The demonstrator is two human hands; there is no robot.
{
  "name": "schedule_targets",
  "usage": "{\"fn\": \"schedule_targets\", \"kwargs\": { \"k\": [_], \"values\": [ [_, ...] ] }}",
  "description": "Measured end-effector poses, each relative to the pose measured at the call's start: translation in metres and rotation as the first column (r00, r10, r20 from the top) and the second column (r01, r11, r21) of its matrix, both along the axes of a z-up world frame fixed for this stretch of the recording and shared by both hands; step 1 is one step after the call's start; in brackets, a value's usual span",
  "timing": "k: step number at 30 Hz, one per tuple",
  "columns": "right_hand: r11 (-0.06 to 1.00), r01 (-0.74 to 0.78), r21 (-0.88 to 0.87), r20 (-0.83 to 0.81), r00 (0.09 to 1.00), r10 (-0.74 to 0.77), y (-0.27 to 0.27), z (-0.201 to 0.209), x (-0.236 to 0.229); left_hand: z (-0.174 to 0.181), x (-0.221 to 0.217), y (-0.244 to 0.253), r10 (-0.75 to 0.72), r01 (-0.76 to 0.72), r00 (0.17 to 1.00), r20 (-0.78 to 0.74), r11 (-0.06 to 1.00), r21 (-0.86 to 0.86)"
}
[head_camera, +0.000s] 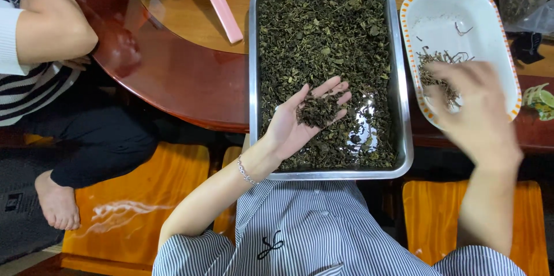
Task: Sorting dried tea leaves by hand to remove stems and debris
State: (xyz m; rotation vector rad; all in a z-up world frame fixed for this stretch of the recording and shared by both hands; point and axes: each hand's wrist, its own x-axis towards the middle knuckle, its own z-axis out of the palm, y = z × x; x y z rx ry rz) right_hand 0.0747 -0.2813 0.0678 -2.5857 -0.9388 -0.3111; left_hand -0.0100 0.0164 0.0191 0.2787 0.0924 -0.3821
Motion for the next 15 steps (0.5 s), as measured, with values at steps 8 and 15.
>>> {"fn": "schedule_targets", "kwargs": {
  "k": [8, 15],
  "values": [
    [0.824, -0.494, 0.279, 0.055, 0.864, 0.5, 0.116, 0.019, -0.031, -0.014, 0.001, 0.0, -0.035, 0.035, 0.999, -0.005, 0.997, -0.064],
    [0.842, -0.529, 0.103, 0.067, 0.849, 0.525, 0.141, 0.004, -0.02, -0.061, 0.001, -0.003, -0.036, 0.024, 0.997, -0.066, 0.985, -0.171]
  ]
}}
